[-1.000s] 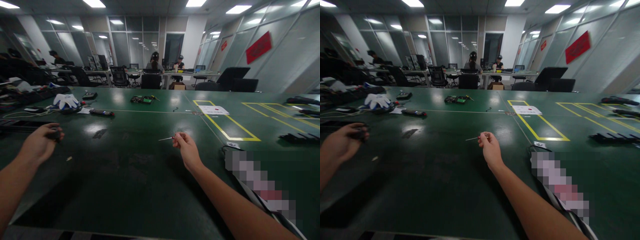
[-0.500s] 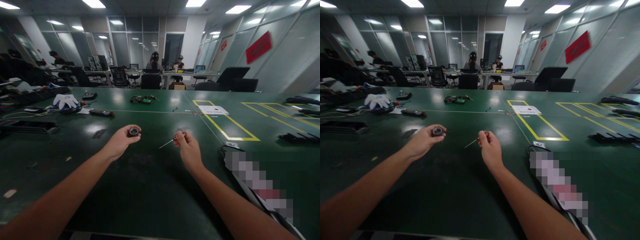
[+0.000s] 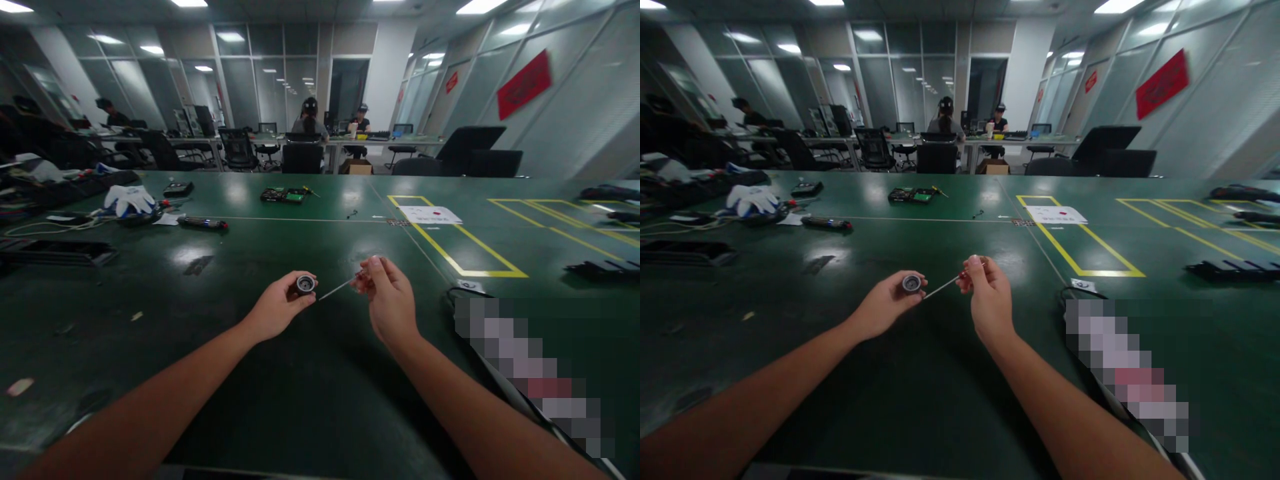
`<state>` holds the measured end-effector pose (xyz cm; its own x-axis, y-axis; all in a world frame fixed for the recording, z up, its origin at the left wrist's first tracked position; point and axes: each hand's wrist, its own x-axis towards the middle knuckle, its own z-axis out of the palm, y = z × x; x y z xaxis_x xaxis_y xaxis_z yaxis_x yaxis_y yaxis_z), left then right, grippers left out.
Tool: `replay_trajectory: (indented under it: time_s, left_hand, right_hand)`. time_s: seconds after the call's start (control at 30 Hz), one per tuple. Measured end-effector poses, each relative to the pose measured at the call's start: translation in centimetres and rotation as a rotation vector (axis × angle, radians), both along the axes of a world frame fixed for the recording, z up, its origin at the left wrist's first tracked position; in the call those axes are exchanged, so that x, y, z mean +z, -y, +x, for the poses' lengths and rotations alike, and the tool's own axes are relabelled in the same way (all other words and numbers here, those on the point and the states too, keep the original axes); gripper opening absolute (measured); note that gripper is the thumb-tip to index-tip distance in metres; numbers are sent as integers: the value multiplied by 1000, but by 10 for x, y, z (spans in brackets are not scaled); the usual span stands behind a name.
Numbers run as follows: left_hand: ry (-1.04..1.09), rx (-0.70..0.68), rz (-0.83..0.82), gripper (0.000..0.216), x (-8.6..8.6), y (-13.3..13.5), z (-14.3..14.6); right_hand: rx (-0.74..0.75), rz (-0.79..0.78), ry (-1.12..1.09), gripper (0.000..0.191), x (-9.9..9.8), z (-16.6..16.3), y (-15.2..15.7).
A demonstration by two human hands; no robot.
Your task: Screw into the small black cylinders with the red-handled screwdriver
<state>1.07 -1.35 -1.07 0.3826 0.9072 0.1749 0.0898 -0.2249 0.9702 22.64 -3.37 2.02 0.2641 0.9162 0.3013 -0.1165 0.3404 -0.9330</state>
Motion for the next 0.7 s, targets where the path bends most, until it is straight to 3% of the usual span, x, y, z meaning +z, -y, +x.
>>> replay_trajectory:
  time_s: [0.1, 0.43, 0.7]
  left_hand:
    - [9, -7, -2, 40, 0, 1, 1]
    - [-131, 20, 62, 42, 2, 6, 2]
    - [-180, 182, 246, 39, -3, -2, -5]
  right_hand:
    - [27, 24, -12, 30, 1, -2, 2]
    - [-52, 100, 390, 26, 6, -4, 17]
    - [188, 72, 357, 25, 2, -7, 20]
